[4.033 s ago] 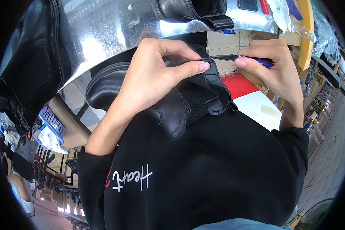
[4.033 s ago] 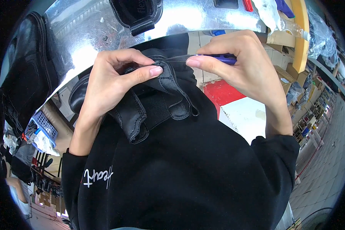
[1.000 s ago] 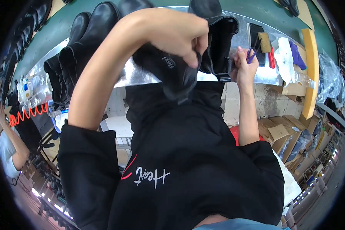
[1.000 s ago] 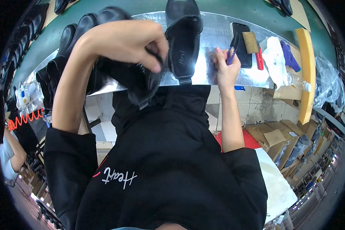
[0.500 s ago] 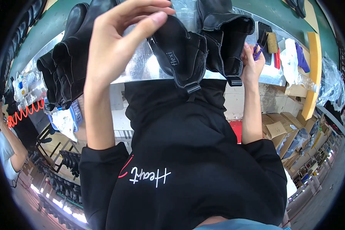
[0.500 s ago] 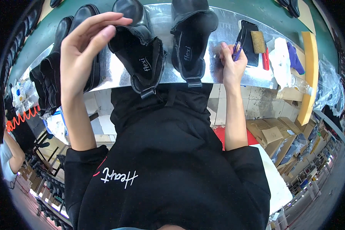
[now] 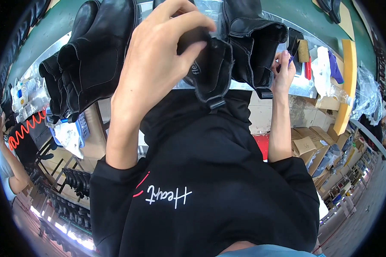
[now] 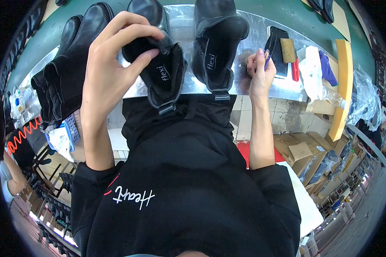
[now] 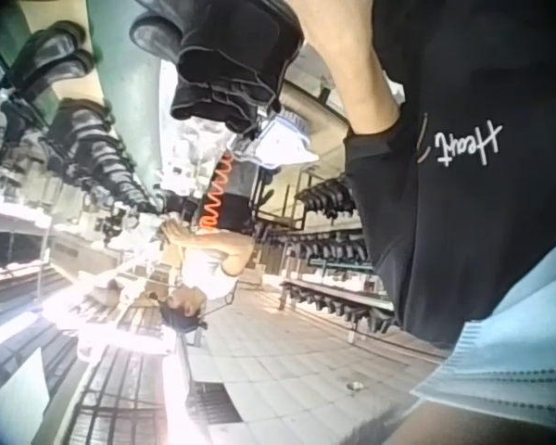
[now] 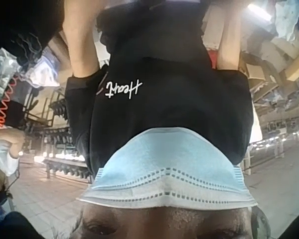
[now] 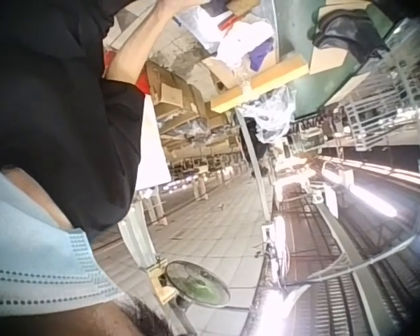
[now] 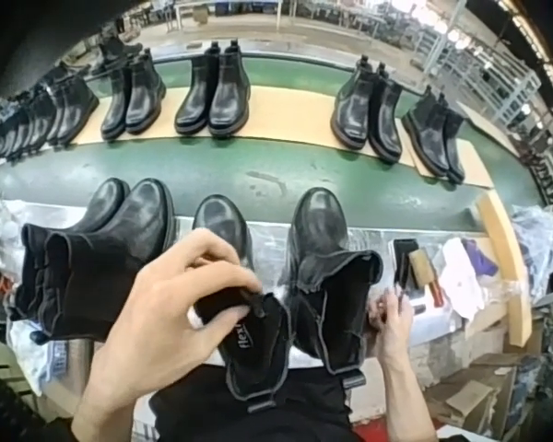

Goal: Trimming excess threads and material from black boots using thread snips.

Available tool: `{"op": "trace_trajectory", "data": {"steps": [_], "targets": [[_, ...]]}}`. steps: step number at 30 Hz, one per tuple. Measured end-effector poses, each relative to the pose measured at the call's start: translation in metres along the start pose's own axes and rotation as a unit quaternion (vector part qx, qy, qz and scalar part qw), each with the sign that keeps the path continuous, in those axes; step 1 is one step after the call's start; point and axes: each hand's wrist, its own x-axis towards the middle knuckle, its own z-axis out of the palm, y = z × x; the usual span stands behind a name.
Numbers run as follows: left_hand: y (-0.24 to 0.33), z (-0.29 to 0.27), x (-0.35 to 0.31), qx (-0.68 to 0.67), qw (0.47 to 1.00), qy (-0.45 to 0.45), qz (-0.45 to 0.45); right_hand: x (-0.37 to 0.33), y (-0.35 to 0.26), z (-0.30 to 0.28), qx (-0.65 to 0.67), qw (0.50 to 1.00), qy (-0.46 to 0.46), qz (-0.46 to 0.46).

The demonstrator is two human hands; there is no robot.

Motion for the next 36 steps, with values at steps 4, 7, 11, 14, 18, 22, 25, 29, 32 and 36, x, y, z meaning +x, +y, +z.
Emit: {"op": "trace_trajectory", "data": {"steps": [4, 7, 11, 14, 18, 22, 25, 29, 32, 36], "targets": [[-0.007, 0.001, -0.007, 0.042, 0.999, 0.011, -0.004, -0.005, -0.02, 0.004, 0.122, 0.992, -0.033, 0.025], [-0.011, 0.002, -0.014, 0.024, 0.999, 0.023, -0.004, -0.023, -0.063, 0.011, 0.141, 0.989, -0.024, -0.03], [-0.024, 0.006, -0.031, 0.004, 0.994, 0.105, 0.031, -0.077, -0.143, 0.042, 0.045, 0.992, -0.04, -0.112], [-0.022, 0.008, -0.039, -0.016, 0.985, 0.172, 0.014, -0.11, -0.171, 0.079, -0.179, 0.965, -0.115, -0.153], [-0.031, 0.017, -0.046, -0.076, 0.975, 0.208, 0.029, -0.113, -0.158, 0.11, -0.175, 0.937, -0.248, -0.173], [-0.029, 0.014, -0.053, -0.064, 0.971, 0.23, 0.009, -0.109, -0.14, 0.126, -0.218, 0.95, -0.157, -0.161], [-0.036, 0.017, -0.06, -0.088, 0.962, 0.257, 0.008, -0.107, -0.143, 0.129, -0.226, 0.95, -0.156, -0.146], [-0.041, 0.017, -0.065, -0.127, 0.956, 0.262, 0.031, -0.104, -0.139, 0.131, -0.235, 0.944, -0.17, -0.157], [-0.043, 0.016, -0.067, -0.14, 0.954, 0.261, 0.035, -0.103, -0.139, 0.131, -0.24, 0.937, -0.209, -0.142], [-0.046, 0.015, -0.068, -0.146, 0.955, 0.257, 0.038, -0.1, -0.14, 0.133, -0.244, 0.934, -0.225, -0.135]]}}
